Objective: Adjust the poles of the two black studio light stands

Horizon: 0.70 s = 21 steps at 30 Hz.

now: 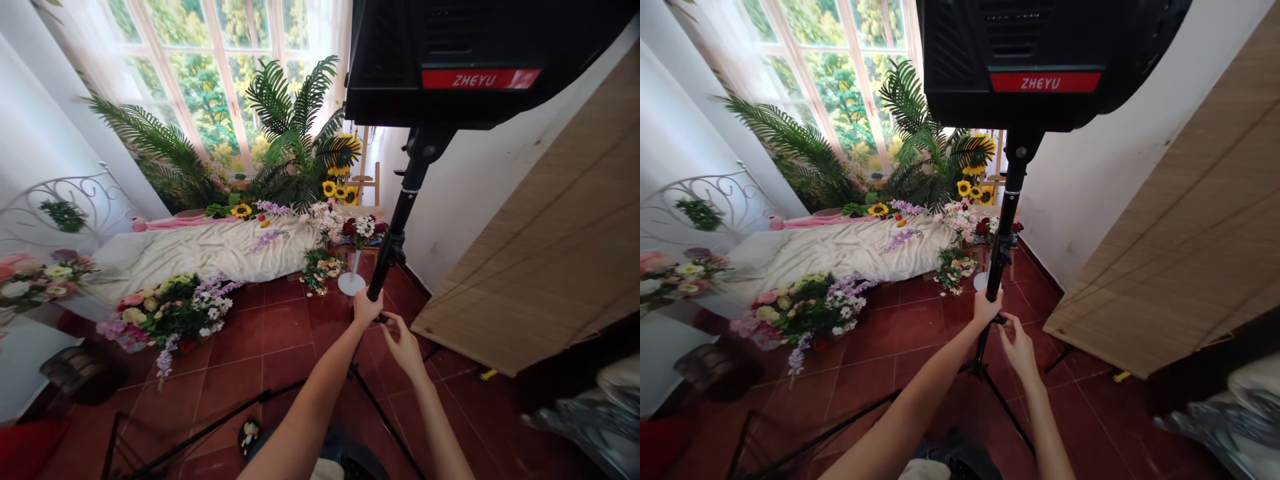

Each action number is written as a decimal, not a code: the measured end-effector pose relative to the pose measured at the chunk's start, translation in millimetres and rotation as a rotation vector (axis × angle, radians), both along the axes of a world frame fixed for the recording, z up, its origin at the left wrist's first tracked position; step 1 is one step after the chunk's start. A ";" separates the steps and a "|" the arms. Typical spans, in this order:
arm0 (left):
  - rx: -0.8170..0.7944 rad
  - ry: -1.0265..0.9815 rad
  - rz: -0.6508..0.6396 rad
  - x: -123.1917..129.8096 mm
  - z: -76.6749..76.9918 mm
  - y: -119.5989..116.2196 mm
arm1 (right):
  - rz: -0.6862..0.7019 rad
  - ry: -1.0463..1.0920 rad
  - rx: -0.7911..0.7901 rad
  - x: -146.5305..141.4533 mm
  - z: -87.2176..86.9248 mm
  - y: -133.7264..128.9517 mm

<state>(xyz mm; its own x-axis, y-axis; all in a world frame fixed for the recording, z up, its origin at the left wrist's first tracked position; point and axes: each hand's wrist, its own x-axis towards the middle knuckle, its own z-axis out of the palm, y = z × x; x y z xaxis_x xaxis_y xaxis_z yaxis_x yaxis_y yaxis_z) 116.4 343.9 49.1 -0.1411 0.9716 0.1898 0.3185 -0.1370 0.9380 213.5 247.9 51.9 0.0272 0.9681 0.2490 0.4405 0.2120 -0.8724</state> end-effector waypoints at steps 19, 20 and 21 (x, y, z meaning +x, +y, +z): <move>0.011 0.028 -0.012 -1.1 -2.4 0.4 | -0.186 -0.241 0.043 -5.1 -12.6 0.7; 0.007 0.026 -0.013 -1.1 -2.1 0.3 | -0.204 -0.261 0.059 -5.8 -13.0 0.1; 0.001 0.023 -0.014 -1.0 -1.8 0.3 | -0.221 -0.273 0.076 -6.6 -13.4 -0.3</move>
